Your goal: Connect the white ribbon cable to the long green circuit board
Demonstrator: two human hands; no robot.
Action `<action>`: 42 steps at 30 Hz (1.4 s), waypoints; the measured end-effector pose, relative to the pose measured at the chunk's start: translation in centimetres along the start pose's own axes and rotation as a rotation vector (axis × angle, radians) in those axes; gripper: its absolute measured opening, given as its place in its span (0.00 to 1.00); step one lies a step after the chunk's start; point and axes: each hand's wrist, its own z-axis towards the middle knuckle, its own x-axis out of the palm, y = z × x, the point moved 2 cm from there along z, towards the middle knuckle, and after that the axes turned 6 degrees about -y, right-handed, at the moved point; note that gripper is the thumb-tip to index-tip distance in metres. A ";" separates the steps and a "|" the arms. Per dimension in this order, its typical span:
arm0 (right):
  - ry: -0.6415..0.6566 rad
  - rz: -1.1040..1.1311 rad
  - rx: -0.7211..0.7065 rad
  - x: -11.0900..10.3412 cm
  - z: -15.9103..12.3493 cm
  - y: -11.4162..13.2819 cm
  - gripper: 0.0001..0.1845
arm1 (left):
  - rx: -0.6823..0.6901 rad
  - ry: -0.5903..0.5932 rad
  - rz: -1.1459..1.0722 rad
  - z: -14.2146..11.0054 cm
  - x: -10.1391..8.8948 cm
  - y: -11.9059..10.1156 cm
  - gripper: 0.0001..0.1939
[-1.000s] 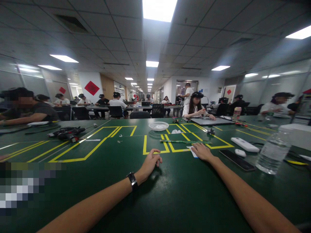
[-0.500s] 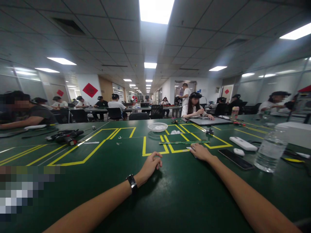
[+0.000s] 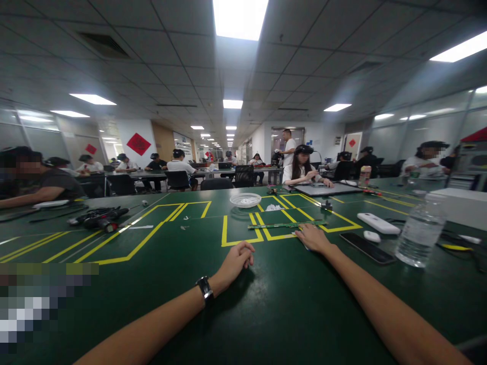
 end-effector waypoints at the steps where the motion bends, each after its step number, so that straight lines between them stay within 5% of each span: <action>1: 0.024 -0.003 -0.004 0.1 -0.1 0.1 0.29 | 0.000 0.001 0.002 0.0 0.0 0.0 0.08; 42: 0.127 -0.090 0.037 0.8 0.9 0.2 0.34 | -0.014 0.072 0.033 -0.7 0.2 -1.1 0.08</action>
